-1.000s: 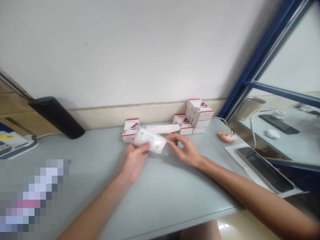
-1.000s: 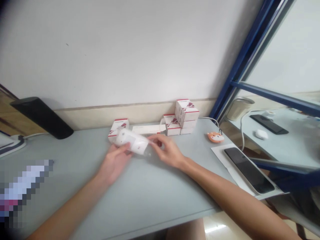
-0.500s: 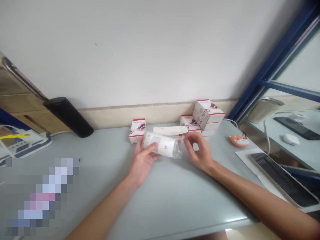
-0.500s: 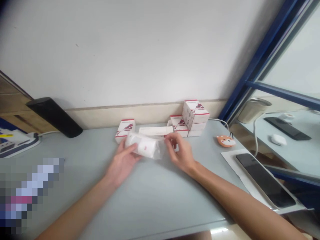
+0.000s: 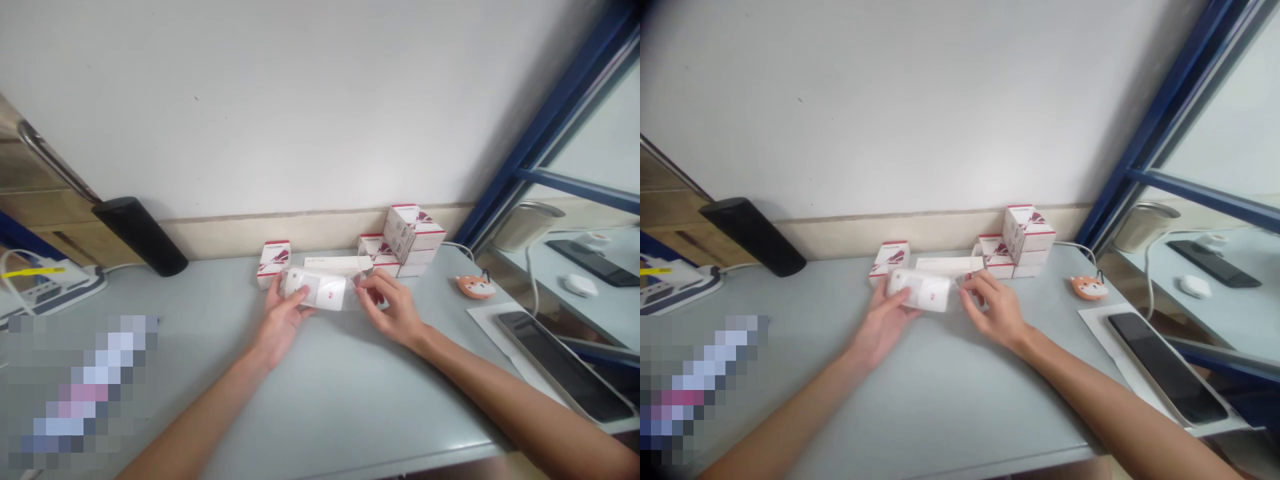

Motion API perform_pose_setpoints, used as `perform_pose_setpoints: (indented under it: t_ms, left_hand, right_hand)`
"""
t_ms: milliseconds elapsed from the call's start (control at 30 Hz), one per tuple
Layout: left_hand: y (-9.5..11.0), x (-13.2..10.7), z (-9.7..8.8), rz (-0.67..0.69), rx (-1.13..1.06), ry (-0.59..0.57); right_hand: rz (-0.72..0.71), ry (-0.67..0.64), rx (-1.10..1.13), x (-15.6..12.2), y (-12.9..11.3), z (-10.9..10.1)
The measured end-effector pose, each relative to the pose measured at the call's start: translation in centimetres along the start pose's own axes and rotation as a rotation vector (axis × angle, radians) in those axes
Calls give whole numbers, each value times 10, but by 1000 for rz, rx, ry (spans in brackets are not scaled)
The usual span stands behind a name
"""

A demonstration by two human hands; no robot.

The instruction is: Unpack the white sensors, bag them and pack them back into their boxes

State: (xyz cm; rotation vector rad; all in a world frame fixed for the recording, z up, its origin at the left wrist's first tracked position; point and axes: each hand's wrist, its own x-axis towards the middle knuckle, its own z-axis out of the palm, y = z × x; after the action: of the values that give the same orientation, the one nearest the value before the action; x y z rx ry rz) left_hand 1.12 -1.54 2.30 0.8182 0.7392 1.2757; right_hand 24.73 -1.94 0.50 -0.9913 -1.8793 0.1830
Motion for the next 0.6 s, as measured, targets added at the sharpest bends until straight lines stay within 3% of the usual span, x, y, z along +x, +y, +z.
perform_pose_setpoints:
  t_ms: [300, 500, 600]
  left_hand:
    - [1, -3, 2, -74, -40, -10]
    - [1, -8, 4, -113, -30, -30]
    - [-2, -9, 4, -97, 52, -26]
  right_hand:
    - [125, 166, 198, 2, -7, 1]
    - [309, -78, 399, -4, -7, 6]
    - [336, -108, 471, -8, -10, 10]
